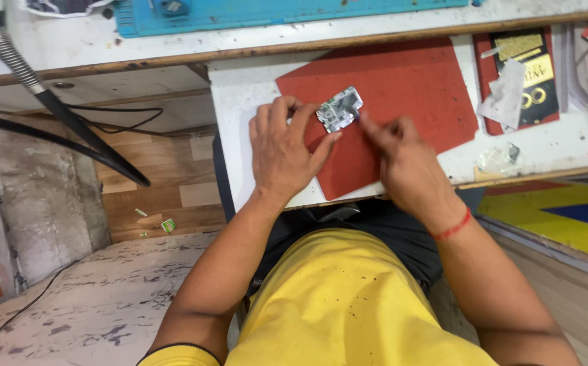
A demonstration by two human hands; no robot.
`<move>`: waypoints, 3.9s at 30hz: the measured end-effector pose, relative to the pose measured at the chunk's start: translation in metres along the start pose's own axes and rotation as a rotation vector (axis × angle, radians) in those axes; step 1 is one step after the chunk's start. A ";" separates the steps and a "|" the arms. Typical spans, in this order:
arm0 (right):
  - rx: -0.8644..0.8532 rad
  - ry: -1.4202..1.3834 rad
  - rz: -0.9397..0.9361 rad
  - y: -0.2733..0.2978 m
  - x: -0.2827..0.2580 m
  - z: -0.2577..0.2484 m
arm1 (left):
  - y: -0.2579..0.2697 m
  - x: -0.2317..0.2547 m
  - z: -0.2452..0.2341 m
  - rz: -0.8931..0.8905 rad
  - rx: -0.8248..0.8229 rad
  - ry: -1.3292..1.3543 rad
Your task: The person uses a small purple tool to repeatedly scrape and clean the surface of a small electronic circuit board placed on a red mat. The person holds the board steady with one hand while manipulating the tool with the other, focusing on specific areas of the board throughout the clip.
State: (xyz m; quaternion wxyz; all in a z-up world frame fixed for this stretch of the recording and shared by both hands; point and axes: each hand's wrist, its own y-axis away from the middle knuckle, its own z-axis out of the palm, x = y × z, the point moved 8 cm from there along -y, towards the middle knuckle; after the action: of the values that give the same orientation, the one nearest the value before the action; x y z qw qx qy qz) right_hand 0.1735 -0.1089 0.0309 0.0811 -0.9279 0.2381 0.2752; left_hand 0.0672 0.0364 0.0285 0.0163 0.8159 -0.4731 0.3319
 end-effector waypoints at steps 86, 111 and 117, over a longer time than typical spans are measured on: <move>-0.039 0.070 0.059 -0.008 -0.004 0.010 | 0.004 -0.001 -0.002 -0.015 -0.011 -0.010; -0.142 0.107 0.018 -0.011 -0.005 0.015 | 0.001 -0.005 -0.005 0.003 0.011 -0.020; -0.137 0.070 -0.064 -0.010 -0.014 0.020 | 0.003 -0.004 -0.003 -0.006 0.015 -0.018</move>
State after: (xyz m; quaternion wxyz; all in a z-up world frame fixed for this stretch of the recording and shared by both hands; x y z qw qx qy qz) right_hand 0.1590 -0.0886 0.0224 0.0180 -0.9474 0.1919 0.2555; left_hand 0.0621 0.0392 0.0281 0.0068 0.8204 -0.4685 0.3278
